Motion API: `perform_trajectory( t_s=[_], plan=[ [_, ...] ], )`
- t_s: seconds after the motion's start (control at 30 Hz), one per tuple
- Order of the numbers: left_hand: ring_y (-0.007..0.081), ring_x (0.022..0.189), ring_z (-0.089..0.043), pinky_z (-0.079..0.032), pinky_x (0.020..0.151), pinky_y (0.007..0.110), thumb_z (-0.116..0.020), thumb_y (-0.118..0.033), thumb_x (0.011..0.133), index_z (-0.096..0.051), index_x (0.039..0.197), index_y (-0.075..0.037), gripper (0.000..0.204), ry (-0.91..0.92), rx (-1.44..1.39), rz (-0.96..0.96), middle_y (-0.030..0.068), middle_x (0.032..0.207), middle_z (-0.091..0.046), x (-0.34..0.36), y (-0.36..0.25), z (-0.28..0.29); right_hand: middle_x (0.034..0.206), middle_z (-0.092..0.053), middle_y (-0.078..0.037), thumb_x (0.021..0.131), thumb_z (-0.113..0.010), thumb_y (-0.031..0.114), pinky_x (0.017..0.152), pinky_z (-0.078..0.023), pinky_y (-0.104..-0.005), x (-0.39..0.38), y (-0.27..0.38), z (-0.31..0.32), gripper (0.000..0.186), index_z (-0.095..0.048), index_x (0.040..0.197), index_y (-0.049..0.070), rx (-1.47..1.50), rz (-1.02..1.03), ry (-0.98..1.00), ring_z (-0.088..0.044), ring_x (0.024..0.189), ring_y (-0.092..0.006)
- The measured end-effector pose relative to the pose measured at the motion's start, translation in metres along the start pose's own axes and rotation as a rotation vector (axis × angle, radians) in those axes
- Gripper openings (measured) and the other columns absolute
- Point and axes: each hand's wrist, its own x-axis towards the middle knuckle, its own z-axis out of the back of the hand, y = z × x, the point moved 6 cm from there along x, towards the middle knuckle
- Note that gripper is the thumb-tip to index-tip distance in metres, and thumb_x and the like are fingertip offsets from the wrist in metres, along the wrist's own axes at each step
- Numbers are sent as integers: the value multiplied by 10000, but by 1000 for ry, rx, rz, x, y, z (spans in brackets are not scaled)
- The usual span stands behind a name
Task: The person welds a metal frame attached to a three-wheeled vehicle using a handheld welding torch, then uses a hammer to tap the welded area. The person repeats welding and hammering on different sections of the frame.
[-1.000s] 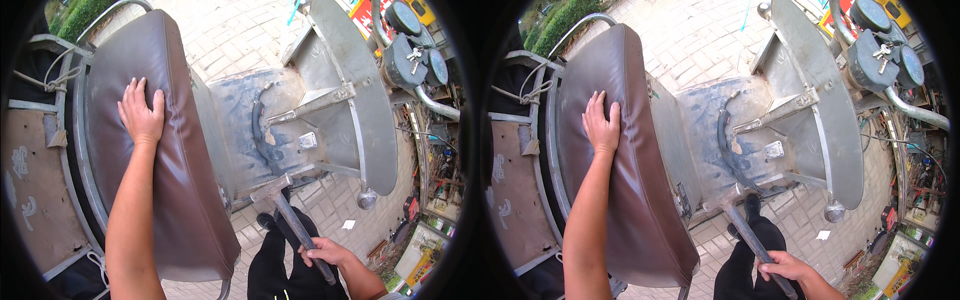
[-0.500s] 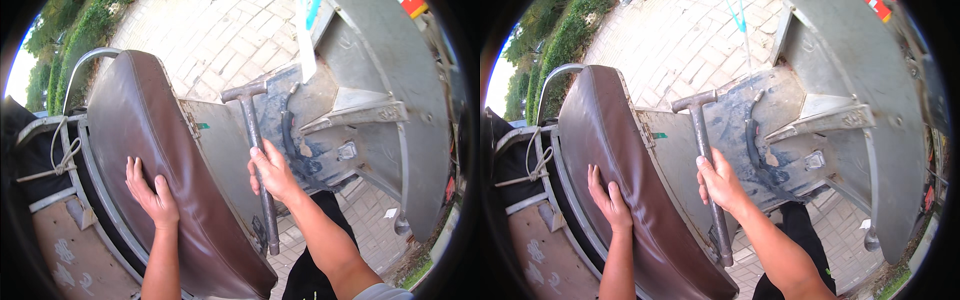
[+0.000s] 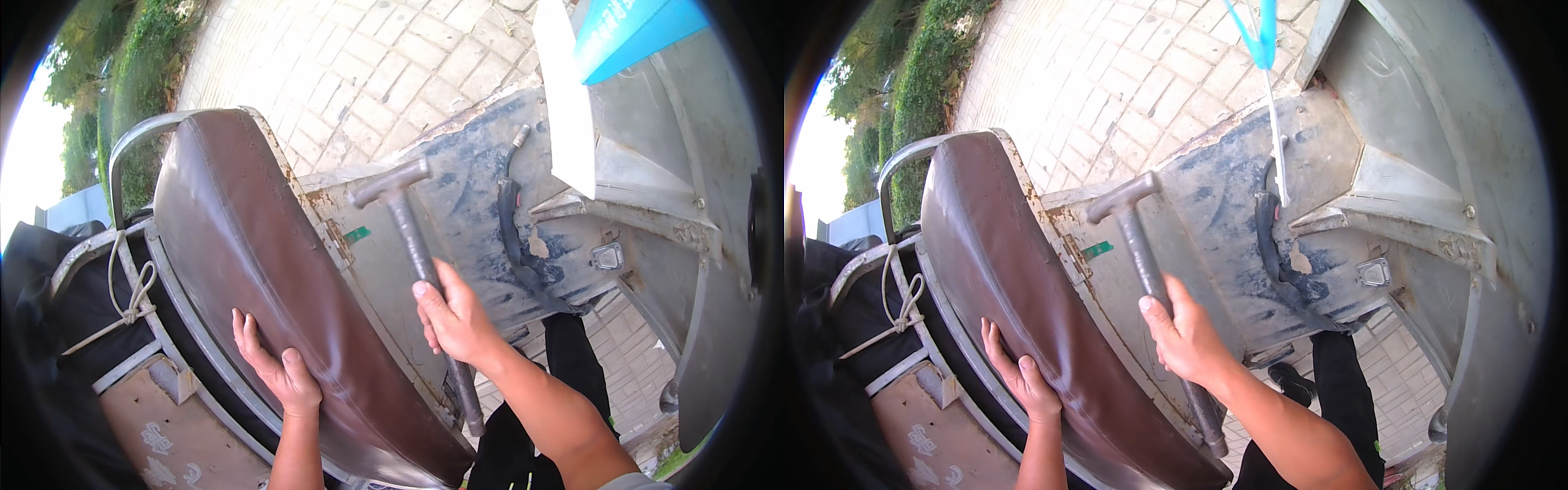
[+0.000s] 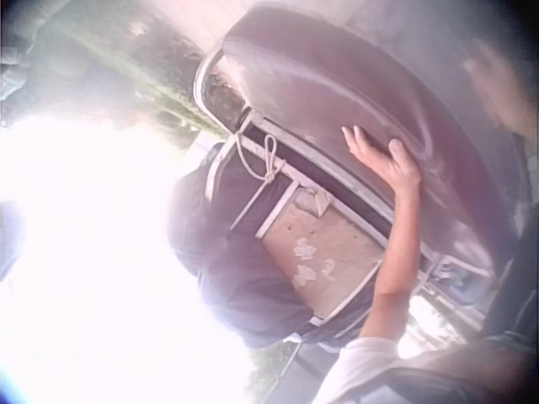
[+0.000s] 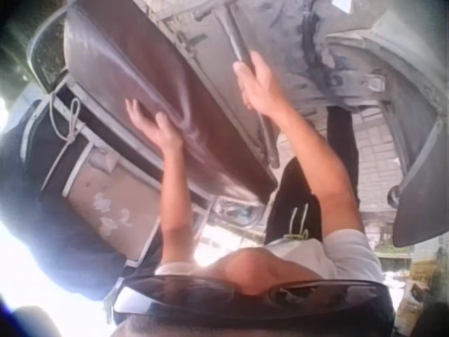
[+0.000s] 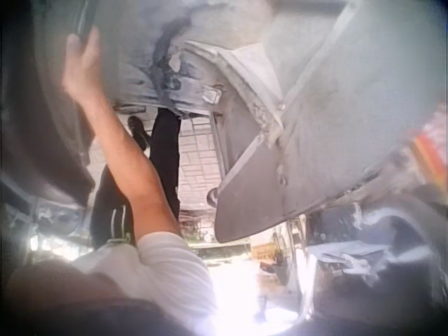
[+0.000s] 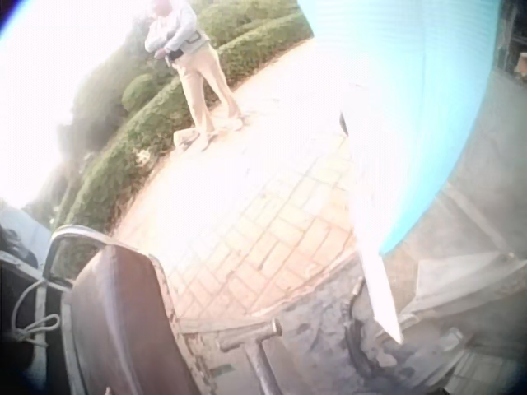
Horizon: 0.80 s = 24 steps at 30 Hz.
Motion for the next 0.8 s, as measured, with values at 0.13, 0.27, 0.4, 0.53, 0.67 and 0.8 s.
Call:
perform_trajectory(
  t_s=[0.13, 0.27, 0.4, 0.53, 0.67, 0.8],
  plan=[
    [373, 1463, -273, -199, 1202, 480, -455, -556, 995, -322, 1487, 20, 769, -17, -21, 3, 237, 1580, -267, 0, 0, -1, 666, -594, -127, 1052, -488, 313, 550, -495, -429, -4, -6, -3, 440, -407, 1375, 26, -183, 86, -63, -633, 588, -274],
    [363, 1469, -266, -192, 1207, 477, -473, -543, 992, -327, 1481, 25, 763, 20, -35, 15, 236, 1580, -263, 0, 4, 0, 747, -643, -237, 1038, -499, 316, 675, -490, -520, 0, 1, -12, 404, -433, 1293, 10, -353, 55, 35, -658, 744, -461],
    [353, 1430, -318, -220, 1190, 467, -525, -519, 975, -353, 1451, 38, 753, 16, -59, 69, 228, 1528, -322, 8, 10, 6, 743, -641, -238, 1035, -504, 318, 664, -488, -521, 2, 7, -8, 404, -437, 1282, 5, -391, 63, 66, -655, 737, -462],
    [360, 1419, -336, -246, 1180, 460, -643, -351, 899, -364, 1461, 29, 733, -78, 36, -132, 213, 1525, -341, 92, -50, 12, 725, -633, -226, 1034, -514, 320, 655, -491, -505, 2, 8, -6, 430, -432, 1316, 6, -432, 101, 27, -659, 712, -441],
    [367, 1460, -270, -252, 1188, 485, -709, -203, 777, -385, 1492, -49, 799, 46, 141, -133, 199, 1596, -239, 108, -54, -24, 703, -615, -157, 1033, -539, 311, 614, -490, -438, -5, 14, 0, 478, -415, 1389, 17, -329, 45, 20, -646, 633, -309],
    [371, 1458, -271, -237, 1194, 493, -659, -143, 745, -387, 1489, -42, 799, 11, 96, -147, 209, 1597, -229, 106, -51, -27, 689, -612, -165, 1029, -548, 293, 603, -499, -440, -14, 19, 14, 496, -383, 1411, 24, -31, 71, -134, -636, 591, -338]
  ],
)
